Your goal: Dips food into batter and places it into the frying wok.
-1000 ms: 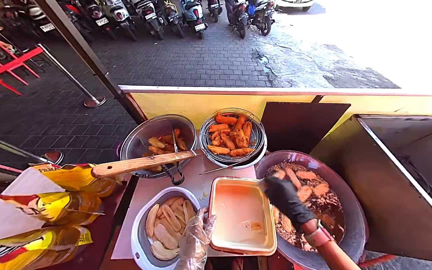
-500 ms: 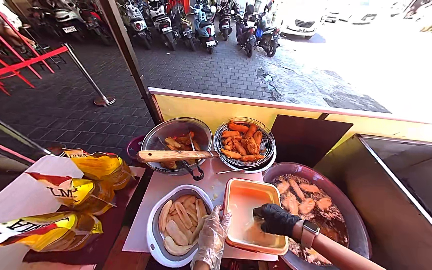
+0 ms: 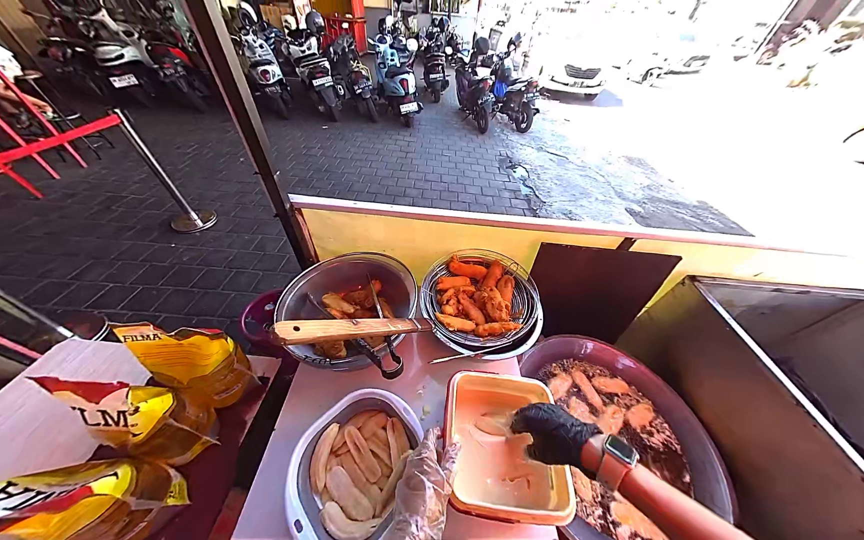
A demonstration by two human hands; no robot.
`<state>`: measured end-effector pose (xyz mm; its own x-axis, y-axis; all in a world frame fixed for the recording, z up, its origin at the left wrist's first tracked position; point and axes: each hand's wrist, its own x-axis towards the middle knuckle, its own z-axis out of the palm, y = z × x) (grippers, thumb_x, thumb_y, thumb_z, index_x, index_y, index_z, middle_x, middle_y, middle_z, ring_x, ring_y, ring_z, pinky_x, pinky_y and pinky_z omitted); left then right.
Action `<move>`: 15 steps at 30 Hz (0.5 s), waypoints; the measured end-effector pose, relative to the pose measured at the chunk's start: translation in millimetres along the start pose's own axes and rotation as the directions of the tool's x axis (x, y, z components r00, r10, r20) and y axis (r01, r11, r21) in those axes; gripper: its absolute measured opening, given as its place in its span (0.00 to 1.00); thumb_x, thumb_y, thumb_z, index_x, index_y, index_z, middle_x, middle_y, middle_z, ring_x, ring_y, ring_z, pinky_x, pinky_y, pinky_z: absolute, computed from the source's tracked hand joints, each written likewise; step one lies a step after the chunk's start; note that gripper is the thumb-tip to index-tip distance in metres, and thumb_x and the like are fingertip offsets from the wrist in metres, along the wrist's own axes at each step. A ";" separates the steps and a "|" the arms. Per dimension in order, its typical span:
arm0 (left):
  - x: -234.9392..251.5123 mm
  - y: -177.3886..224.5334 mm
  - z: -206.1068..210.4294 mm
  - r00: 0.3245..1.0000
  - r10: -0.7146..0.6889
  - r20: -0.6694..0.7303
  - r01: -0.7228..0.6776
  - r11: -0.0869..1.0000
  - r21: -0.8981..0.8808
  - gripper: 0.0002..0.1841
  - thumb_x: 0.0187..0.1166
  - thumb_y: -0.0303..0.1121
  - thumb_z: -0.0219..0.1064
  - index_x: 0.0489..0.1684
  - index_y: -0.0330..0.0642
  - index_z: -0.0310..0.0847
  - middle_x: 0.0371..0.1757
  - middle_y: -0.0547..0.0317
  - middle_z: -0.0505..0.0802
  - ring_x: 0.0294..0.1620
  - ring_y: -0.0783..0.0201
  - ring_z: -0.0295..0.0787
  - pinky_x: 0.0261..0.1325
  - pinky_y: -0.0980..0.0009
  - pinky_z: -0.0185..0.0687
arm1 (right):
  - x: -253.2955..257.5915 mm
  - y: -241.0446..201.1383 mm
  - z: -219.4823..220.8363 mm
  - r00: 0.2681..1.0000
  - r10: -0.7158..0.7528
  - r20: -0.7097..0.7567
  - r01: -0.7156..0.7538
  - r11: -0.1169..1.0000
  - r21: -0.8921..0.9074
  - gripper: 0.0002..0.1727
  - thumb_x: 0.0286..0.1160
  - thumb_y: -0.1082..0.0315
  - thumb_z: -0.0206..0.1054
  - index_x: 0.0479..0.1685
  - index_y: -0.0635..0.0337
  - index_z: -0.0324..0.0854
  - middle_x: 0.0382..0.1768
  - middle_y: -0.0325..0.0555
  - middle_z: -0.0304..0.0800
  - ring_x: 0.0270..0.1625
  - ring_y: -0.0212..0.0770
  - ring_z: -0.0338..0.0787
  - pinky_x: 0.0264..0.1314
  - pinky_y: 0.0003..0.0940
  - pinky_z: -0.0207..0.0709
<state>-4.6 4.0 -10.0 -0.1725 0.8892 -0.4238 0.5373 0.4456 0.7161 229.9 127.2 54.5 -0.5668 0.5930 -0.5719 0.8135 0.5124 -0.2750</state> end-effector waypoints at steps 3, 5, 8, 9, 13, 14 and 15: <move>1.3 3.7 -1.6 1.000 -0.018 0.010 0.018 1.000 -0.014 0.32 0.84 0.58 0.61 0.83 0.53 0.72 0.67 0.52 0.91 0.68 0.55 0.88 0.74 0.47 0.79 | 18.5 -17.4 5.5 0.969 0.157 -0.193 -0.127 0.979 0.157 0.15 0.78 0.64 0.65 0.57 0.61 0.89 0.56 0.61 0.92 0.64 0.62 0.89 0.68 0.64 0.79; 0.0 2.1 0.0 1.000 -0.023 0.005 0.023 1.000 -0.016 0.32 0.84 0.58 0.61 0.83 0.53 0.73 0.67 0.52 0.91 0.67 0.55 0.88 0.73 0.47 0.79 | 39.9 -17.2 25.3 0.977 0.156 -0.148 -0.129 0.975 0.179 0.15 0.79 0.67 0.64 0.57 0.62 0.89 0.60 0.62 0.90 0.67 0.63 0.87 0.71 0.64 0.77; -2.7 3.7 -3.3 1.000 0.002 0.007 -0.002 1.000 0.006 0.32 0.84 0.59 0.60 0.82 0.52 0.73 0.63 0.51 0.93 0.64 0.54 0.91 0.71 0.46 0.81 | 51.4 -6.3 30.5 0.986 0.150 -0.067 -0.136 0.974 0.180 0.14 0.78 0.67 0.65 0.55 0.61 0.90 0.57 0.62 0.92 0.65 0.62 0.89 0.70 0.64 0.77; -0.9 3.5 -3.8 1.000 0.012 0.001 -0.012 1.000 0.002 0.32 0.83 0.59 0.60 0.82 0.51 0.74 0.62 0.50 0.93 0.64 0.53 0.91 0.70 0.45 0.81 | 49.1 -5.8 22.1 0.977 0.192 -0.090 -0.173 0.968 0.184 0.14 0.76 0.67 0.65 0.55 0.61 0.91 0.55 0.62 0.93 0.64 0.63 0.89 0.68 0.65 0.78; -0.9 1.7 -0.4 1.000 0.010 -0.009 -0.010 1.000 -0.011 0.33 0.83 0.57 0.61 0.82 0.47 0.73 0.63 0.47 0.93 0.65 0.51 0.90 0.73 0.46 0.79 | 39.1 -4.5 16.2 0.936 0.352 0.024 -0.353 0.932 0.084 0.13 0.75 0.69 0.67 0.53 0.66 0.88 0.58 0.66 0.90 0.66 0.67 0.88 0.66 0.67 0.79; -1.4 0.4 0.8 1.000 0.012 -0.009 -0.012 1.000 -0.005 0.33 0.83 0.58 0.61 0.82 0.47 0.74 0.62 0.48 0.93 0.65 0.52 0.90 0.72 0.47 0.80 | 37.4 -5.6 18.0 0.924 0.379 0.052 -0.381 0.923 0.059 0.14 0.75 0.70 0.66 0.54 0.66 0.88 0.59 0.66 0.90 0.67 0.66 0.87 0.66 0.67 0.79; -0.6 -0.8 0.8 1.000 0.018 -0.009 -0.018 1.000 -0.003 0.33 0.83 0.58 0.61 0.81 0.47 0.74 0.61 0.47 0.93 0.63 0.52 0.91 0.71 0.46 0.80 | 36.8 -8.9 15.6 0.917 0.397 0.030 -0.398 0.916 0.052 0.14 0.74 0.70 0.66 0.54 0.66 0.88 0.59 0.65 0.90 0.66 0.66 0.88 0.65 0.66 0.80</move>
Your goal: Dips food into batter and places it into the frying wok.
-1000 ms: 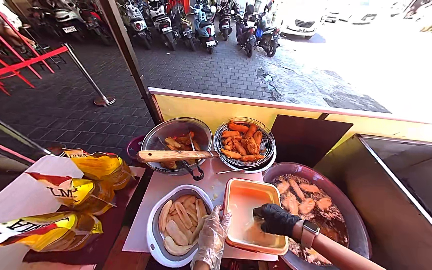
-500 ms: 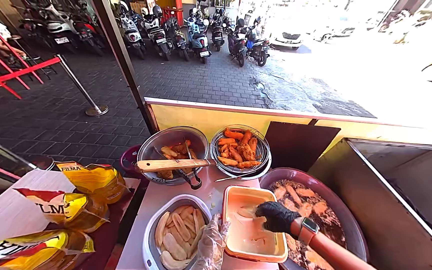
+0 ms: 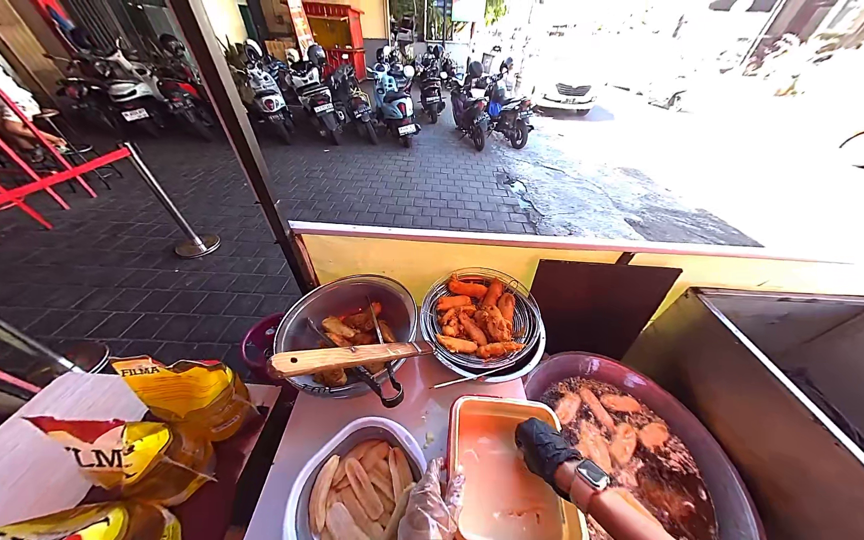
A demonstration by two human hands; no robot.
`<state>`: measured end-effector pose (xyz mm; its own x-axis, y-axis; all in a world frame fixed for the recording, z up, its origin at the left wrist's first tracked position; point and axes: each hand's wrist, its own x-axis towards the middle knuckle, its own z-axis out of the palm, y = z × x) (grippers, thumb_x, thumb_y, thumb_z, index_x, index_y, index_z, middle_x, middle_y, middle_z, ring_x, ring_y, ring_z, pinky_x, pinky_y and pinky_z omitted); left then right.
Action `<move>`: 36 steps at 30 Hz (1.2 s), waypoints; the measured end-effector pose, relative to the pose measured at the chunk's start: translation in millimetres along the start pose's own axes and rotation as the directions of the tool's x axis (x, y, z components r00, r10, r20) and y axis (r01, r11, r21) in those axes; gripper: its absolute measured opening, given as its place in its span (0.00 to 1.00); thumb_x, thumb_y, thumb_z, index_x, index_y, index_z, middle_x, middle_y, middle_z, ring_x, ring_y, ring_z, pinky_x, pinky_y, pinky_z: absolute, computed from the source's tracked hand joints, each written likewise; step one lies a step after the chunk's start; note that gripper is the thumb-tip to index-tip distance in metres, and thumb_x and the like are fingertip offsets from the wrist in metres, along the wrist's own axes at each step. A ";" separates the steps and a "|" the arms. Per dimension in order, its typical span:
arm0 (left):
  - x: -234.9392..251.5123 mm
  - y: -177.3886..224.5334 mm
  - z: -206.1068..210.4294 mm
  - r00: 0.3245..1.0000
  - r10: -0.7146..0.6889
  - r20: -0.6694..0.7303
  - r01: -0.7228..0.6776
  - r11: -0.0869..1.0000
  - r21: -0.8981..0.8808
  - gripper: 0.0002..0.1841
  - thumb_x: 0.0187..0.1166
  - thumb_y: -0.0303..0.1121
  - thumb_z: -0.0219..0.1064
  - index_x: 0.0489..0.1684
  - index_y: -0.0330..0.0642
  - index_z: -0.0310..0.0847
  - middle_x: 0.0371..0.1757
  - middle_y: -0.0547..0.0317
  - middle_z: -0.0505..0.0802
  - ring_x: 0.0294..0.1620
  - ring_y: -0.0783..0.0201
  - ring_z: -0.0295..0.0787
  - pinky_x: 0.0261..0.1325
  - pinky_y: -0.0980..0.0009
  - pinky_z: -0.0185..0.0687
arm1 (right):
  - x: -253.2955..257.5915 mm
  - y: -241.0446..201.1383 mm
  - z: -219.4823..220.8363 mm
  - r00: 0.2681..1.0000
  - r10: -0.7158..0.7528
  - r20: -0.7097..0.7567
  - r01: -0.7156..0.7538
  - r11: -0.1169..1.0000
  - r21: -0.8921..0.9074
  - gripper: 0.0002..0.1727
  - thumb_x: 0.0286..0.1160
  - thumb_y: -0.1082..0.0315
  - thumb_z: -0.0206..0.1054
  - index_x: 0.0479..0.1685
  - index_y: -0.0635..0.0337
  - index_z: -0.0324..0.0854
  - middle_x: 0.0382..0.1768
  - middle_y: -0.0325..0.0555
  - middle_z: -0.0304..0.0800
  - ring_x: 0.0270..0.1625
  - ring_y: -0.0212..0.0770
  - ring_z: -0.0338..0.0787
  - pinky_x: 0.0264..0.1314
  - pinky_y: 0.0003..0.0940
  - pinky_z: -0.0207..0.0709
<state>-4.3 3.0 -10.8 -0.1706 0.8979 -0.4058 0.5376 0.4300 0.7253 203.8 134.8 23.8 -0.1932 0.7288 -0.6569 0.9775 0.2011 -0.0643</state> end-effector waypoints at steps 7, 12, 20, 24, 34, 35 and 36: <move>0.8 2.6 -2.6 1.000 0.020 0.003 -0.020 1.000 0.016 0.32 0.83 0.58 0.60 0.80 0.45 0.75 0.60 0.47 0.94 0.62 0.51 0.91 0.70 0.46 0.82 | 19.5 -34.7 16.4 0.981 -0.185 -0.055 0.174 0.972 -0.158 0.18 0.64 0.72 0.73 0.55 0.65 0.86 0.57 0.66 0.90 0.64 0.68 0.87 0.60 0.69 0.80; -5.1 7.5 -3.2 1.000 0.012 -0.018 -0.012 1.000 0.011 0.33 0.85 0.57 0.58 0.81 0.44 0.74 0.62 0.46 0.93 0.65 0.50 0.90 0.72 0.46 0.80 | 18.5 -27.9 7.5 0.966 -0.252 -0.053 0.238 0.953 -0.187 0.17 0.66 0.73 0.71 0.56 0.63 0.87 0.60 0.63 0.90 0.67 0.65 0.87 0.65 0.67 0.80; 30.2 24.2 6.4 0.989 -0.001 -0.148 0.006 0.999 0.033 0.29 0.76 0.50 0.71 0.73 0.44 0.81 0.58 0.50 0.94 0.62 0.55 0.91 0.70 0.51 0.82 | 15.2 -15.0 7.6 0.937 -0.343 -0.071 0.325 0.926 -0.190 0.26 0.64 0.63 0.77 0.63 0.62 0.83 0.65 0.62 0.87 0.73 0.65 0.81 0.73 0.67 0.73; 42.3 25.0 19.9 0.972 -0.051 -0.231 0.013 0.986 -0.165 0.24 0.74 0.45 0.72 0.67 0.43 0.85 0.53 0.50 0.95 0.56 0.56 0.92 0.65 0.51 0.84 | 29.2 -31.2 34.2 0.936 -0.341 -0.090 0.310 0.918 -0.246 0.14 0.71 0.69 0.70 0.53 0.68 0.87 0.59 0.65 0.89 0.69 0.67 0.84 0.73 0.67 0.71; 36.6 14.6 21.9 0.947 -0.096 -0.308 0.014 0.966 -0.257 0.23 0.70 0.35 0.77 0.63 0.37 0.85 0.46 0.43 0.95 0.49 0.49 0.93 0.59 0.44 0.85 | -28.9 -18.2 -34.9 0.960 -0.228 -0.164 0.228 0.974 -0.021 0.17 0.76 0.70 0.66 0.62 0.66 0.82 0.60 0.66 0.88 0.66 0.66 0.88 0.63 0.67 0.81; 36.6 13.4 20.3 0.942 -0.110 -0.316 0.021 0.962 -0.272 0.22 0.69 0.34 0.77 0.62 0.36 0.86 0.45 0.43 0.95 0.48 0.49 0.93 0.58 0.44 0.86 | -34.9 -15.7 -39.3 0.954 -0.228 -0.192 0.236 0.971 0.020 0.18 0.76 0.70 0.66 0.63 0.66 0.82 0.60 0.66 0.88 0.66 0.66 0.88 0.64 0.66 0.80; 35.5 11.8 18.4 0.941 -0.126 -0.315 0.029 0.954 -0.298 0.22 0.70 0.33 0.77 0.63 0.36 0.85 0.45 0.42 0.95 0.48 0.49 0.93 0.58 0.45 0.86 | -42.1 -14.6 -43.2 0.948 -0.232 -0.218 0.249 0.967 0.056 0.18 0.76 0.69 0.67 0.63 0.66 0.81 0.59 0.66 0.88 0.65 0.66 0.88 0.65 0.66 0.80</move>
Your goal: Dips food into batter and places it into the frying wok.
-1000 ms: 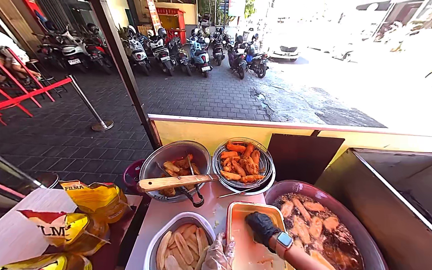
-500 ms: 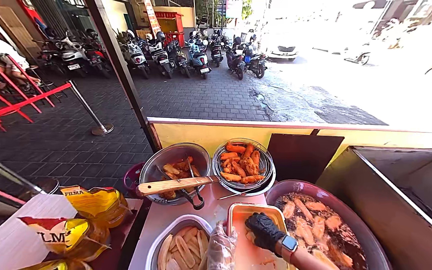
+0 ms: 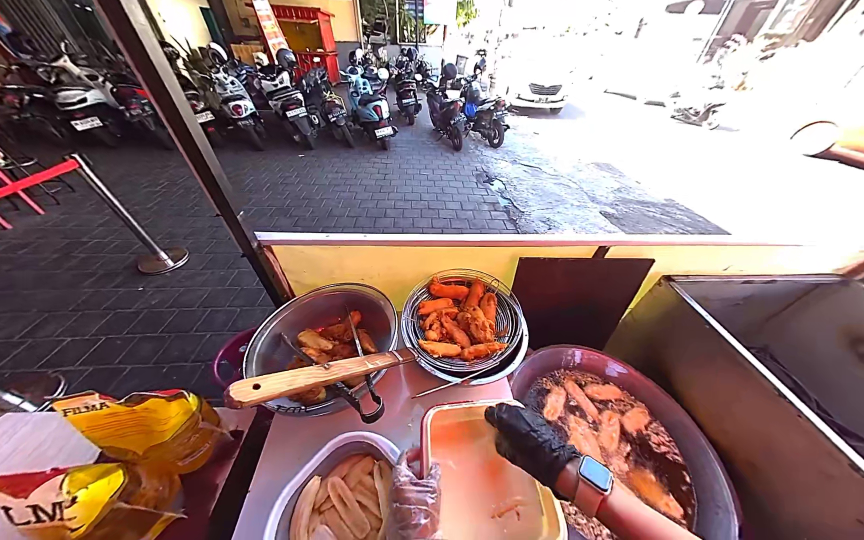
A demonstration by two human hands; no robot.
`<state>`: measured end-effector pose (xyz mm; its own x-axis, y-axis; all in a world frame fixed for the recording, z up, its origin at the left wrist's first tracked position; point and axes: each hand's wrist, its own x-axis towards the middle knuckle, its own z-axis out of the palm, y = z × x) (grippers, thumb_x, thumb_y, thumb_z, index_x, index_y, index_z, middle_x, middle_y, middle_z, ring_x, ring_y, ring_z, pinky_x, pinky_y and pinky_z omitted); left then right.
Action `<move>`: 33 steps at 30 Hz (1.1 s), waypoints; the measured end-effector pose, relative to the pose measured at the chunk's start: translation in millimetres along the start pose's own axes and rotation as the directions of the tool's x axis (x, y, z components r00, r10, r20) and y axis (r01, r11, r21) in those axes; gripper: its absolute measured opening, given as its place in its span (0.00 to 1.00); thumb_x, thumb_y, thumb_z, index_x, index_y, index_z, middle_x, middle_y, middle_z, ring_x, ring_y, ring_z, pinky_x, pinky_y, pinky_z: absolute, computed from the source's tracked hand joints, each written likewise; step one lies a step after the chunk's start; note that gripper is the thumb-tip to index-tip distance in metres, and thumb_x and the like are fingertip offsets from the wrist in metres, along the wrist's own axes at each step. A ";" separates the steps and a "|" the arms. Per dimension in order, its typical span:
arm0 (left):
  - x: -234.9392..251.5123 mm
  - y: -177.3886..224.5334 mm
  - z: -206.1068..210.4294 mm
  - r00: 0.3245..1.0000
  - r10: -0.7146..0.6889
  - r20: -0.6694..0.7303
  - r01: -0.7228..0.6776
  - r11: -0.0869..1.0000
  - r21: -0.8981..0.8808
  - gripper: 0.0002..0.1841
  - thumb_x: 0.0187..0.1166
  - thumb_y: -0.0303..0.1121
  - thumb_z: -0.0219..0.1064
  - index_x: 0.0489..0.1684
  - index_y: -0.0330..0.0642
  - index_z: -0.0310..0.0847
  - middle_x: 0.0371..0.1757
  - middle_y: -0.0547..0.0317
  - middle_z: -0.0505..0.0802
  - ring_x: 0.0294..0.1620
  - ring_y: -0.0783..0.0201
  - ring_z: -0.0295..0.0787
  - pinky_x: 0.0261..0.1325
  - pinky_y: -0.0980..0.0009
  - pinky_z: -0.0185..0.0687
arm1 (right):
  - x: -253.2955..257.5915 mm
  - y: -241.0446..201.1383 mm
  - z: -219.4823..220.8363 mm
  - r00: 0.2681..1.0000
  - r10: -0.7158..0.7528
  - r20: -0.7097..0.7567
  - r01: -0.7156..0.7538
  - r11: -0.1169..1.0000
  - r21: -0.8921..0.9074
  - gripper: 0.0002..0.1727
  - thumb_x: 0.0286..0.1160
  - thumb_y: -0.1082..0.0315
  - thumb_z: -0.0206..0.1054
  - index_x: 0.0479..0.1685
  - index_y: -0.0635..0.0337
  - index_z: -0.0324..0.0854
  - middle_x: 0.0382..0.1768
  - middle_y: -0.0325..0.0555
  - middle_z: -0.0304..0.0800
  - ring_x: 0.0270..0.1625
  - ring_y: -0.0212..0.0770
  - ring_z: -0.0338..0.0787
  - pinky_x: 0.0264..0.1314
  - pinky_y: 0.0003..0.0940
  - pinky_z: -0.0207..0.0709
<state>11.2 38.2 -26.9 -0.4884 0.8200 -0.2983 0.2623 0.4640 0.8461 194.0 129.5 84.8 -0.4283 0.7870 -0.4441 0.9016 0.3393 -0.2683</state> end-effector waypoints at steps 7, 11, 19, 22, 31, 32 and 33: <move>2.4 -8.5 -14.7 0.999 -0.011 -0.038 0.009 0.999 -0.034 0.23 0.71 0.31 0.77 0.64 0.33 0.83 0.46 0.41 0.94 0.48 0.48 0.92 0.58 0.44 0.85 | -16.5 6.1 -3.0 0.991 -0.083 -0.104 0.102 0.977 0.188 0.20 0.70 0.66 0.73 0.61 0.63 0.83 0.57 0.62 0.89 0.62 0.62 0.89 0.65 0.61 0.80; 3.0 -10.3 -11.1 0.999 -0.002 -0.050 0.001 1.000 -0.028 0.23 0.71 0.31 0.77 0.65 0.31 0.83 0.49 0.38 0.93 0.52 0.47 0.91 0.62 0.45 0.83 | -15.0 32.8 -15.0 0.994 -0.011 -0.108 0.044 0.951 0.306 0.20 0.66 0.65 0.76 0.58 0.63 0.86 0.49 0.60 0.92 0.54 0.59 0.91 0.61 0.61 0.81; 6.8 -20.7 -12.3 0.998 0.048 -0.049 -0.047 0.999 0.020 0.25 0.73 0.34 0.75 0.66 0.27 0.81 0.51 0.37 0.93 0.53 0.51 0.91 0.64 0.52 0.84 | -28.8 130.9 -51.3 0.917 0.308 -0.253 -0.118 0.816 0.565 0.19 0.67 0.61 0.78 0.56 0.59 0.89 0.45 0.51 0.94 0.50 0.48 0.92 0.60 0.53 0.84; 7.8 -23.5 -13.9 0.997 0.053 -0.048 -0.050 0.997 0.052 0.26 0.74 0.35 0.74 0.69 0.28 0.80 0.53 0.37 0.93 0.55 0.51 0.91 0.65 0.51 0.83 | 5.9 170.5 -14.5 0.890 0.442 -0.109 -0.309 0.763 0.567 0.24 0.67 0.60 0.78 0.62 0.61 0.87 0.54 0.58 0.92 0.59 0.55 0.91 0.69 0.58 0.80; 2.4 -12.9 -20.3 0.997 0.018 -0.078 -0.004 0.983 0.182 0.25 0.74 0.40 0.75 0.68 0.38 0.84 0.53 0.44 0.94 0.56 0.52 0.92 0.65 0.48 0.84 | 113.6 257.2 168.2 0.822 0.536 0.191 -0.565 0.728 0.388 0.25 0.74 0.60 0.72 0.69 0.60 0.85 0.67 0.64 0.88 0.74 0.62 0.84 0.79 0.62 0.73; 2.8 -13.8 -20.5 0.997 0.004 -0.078 0.011 0.982 0.190 0.25 0.74 0.41 0.75 0.68 0.40 0.85 0.53 0.47 0.95 0.55 0.54 0.93 0.64 0.48 0.85 | 111.3 251.9 162.9 0.827 0.526 0.196 -0.559 0.736 0.382 0.24 0.75 0.60 0.71 0.69 0.61 0.85 0.68 0.65 0.87 0.74 0.62 0.84 0.78 0.63 0.73; 2.6 -14.3 -20.0 0.997 -0.006 -0.074 0.020 0.982 0.189 0.24 0.73 0.42 0.75 0.67 0.42 0.85 0.52 0.48 0.95 0.54 0.55 0.93 0.63 0.48 0.85 | 101.9 240.8 147.1 0.832 0.524 0.179 -0.550 0.742 0.384 0.24 0.77 0.60 0.70 0.70 0.61 0.84 0.69 0.65 0.86 0.76 0.63 0.83 0.80 0.64 0.72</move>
<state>-10.4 27.1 -31.0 -0.5499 0.7904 -0.2698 0.4051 0.5349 0.7415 358.5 215.5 -150.7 0.1054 0.7409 -0.6633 0.8813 -0.3786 -0.2828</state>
